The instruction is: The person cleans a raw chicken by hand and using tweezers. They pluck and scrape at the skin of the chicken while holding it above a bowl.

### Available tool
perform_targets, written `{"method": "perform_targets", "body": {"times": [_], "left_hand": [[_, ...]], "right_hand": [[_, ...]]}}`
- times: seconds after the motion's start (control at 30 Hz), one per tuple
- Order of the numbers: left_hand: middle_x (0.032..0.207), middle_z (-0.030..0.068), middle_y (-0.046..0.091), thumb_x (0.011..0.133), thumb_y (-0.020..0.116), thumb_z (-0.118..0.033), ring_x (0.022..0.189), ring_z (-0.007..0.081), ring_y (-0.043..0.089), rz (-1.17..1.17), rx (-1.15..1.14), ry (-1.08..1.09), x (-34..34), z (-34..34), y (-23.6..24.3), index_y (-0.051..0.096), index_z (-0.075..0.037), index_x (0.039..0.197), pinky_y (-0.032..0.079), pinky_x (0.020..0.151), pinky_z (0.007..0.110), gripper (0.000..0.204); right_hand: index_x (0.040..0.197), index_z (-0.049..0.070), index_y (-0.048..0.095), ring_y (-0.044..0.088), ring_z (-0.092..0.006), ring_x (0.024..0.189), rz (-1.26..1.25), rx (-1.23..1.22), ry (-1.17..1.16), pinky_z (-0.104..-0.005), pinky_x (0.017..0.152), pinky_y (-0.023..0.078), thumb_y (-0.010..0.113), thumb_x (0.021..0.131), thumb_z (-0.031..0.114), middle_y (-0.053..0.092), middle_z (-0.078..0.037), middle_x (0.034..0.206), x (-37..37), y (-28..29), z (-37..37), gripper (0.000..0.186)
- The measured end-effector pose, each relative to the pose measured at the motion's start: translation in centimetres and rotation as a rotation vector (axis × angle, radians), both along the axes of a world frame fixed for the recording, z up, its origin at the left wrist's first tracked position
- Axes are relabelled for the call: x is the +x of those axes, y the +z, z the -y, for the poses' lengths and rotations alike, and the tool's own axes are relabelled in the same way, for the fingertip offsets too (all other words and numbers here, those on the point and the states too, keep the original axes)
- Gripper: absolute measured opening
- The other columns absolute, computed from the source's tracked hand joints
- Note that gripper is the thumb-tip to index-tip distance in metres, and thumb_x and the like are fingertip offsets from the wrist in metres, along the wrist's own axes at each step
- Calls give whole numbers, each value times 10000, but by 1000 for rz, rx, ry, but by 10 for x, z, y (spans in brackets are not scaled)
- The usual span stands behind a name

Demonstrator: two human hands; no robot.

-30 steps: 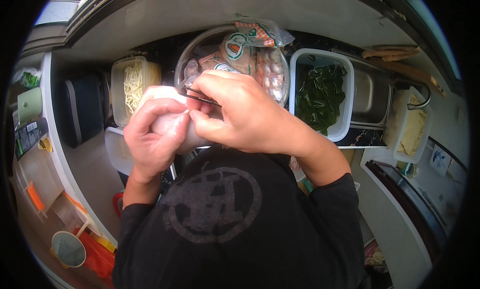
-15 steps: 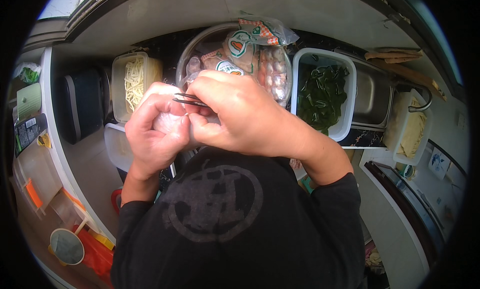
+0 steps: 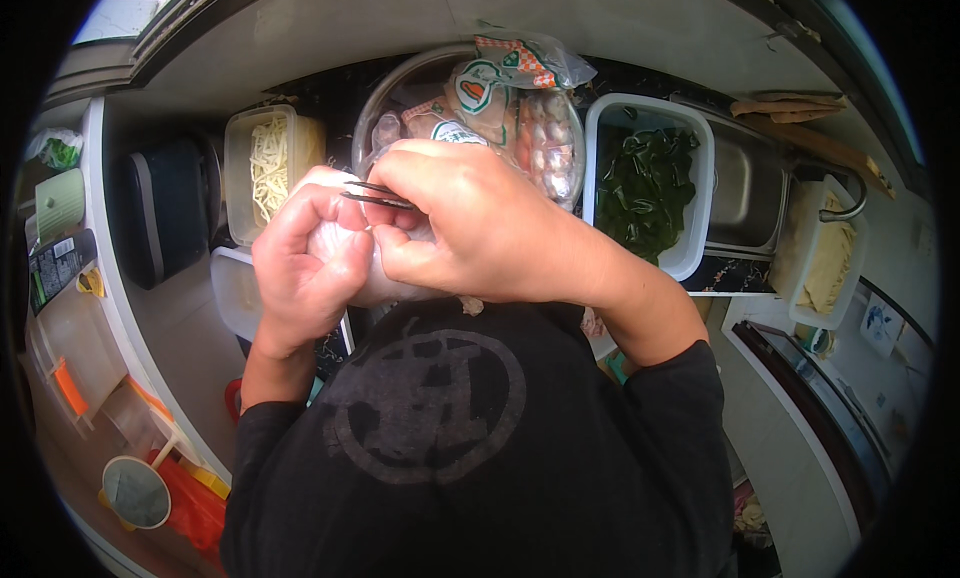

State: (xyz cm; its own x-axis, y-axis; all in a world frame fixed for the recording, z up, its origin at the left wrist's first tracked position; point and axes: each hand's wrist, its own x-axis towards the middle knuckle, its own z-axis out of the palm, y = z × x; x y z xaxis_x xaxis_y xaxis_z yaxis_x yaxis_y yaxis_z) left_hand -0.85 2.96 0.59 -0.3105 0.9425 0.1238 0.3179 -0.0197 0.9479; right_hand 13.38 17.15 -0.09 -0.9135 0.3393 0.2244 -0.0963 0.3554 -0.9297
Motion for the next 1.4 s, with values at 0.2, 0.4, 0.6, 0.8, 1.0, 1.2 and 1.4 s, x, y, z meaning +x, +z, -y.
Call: {"method": "perform_targets", "body": {"times": [0.2, 0.4, 0.6, 0.8, 1.0, 1.2, 1.4], "left_hand": [[871, 91, 578, 783, 646, 21, 781, 180, 567, -6, -16, 4, 1, -3, 0, 570, -2, 855, 469, 735, 284, 107], [857, 90, 565, 783, 648, 20, 768, 180, 557, -36, -23, 18, 1, -5, 0, 559, -6, 847, 465, 719, 286, 113], [852, 92, 562, 780, 650, 19, 762, 188, 558, -70, -14, 1, 2, -7, 1, 561, -7, 850, 466, 711, 290, 116], [853, 93, 562, 782, 647, 16, 761, 189, 556, -47, -26, -16, 2, -5, 2, 564, -8, 845, 465, 709, 290, 107], [856, 87, 573, 777, 651, 15, 768, 182, 564, 9, -14, -46, 0, -1, -1, 578, -6, 842, 466, 710, 286, 100], [862, 90, 584, 775, 673, 12, 778, 184, 580, -10, -24, -64, -2, -2, 5, 596, -2, 854, 469, 714, 286, 111], [869, 93, 581, 782, 678, 6, 778, 187, 581, -5, -42, -85, -2, -2, 3, 595, -5, 870, 470, 718, 288, 122]], "right_hand": [[850, -16, 572, 583, -336, 730, 29, -38, 3, -393, 649, 472, 675, 744, 95, 578, -154, 781, 1, 0, -4, 185], [893, -43, 613, 593, -226, 698, -67, 6, 26, -311, 609, 483, 717, 774, -13, 599, -111, 798, 3, -3, -11, 161], [877, -22, 607, 589, -345, 765, -39, -33, 15, -403, 677, 472, 689, 802, 94, 594, -156, 809, 4, -3, -9, 161], [887, -10, 606, 598, -330, 750, -48, -36, 18, -392, 653, 482, 685, 781, 85, 594, -145, 814, 5, -6, -5, 162], [899, -14, 609, 603, -311, 725, -70, -58, 18, -376, 641, 492, 667, 757, 70, 592, -136, 811, 5, -8, -1, 175], [902, -50, 596, 569, -189, 690, -93, -96, 76, -289, 604, 473, 666, 751, -37, 589, -104, 812, 5, -6, -7, 167], [896, -47, 599, 559, -179, 674, -105, -69, 99, -285, 585, 461, 668, 746, -32, 586, -96, 797, 5, -7, -11, 166]]}}
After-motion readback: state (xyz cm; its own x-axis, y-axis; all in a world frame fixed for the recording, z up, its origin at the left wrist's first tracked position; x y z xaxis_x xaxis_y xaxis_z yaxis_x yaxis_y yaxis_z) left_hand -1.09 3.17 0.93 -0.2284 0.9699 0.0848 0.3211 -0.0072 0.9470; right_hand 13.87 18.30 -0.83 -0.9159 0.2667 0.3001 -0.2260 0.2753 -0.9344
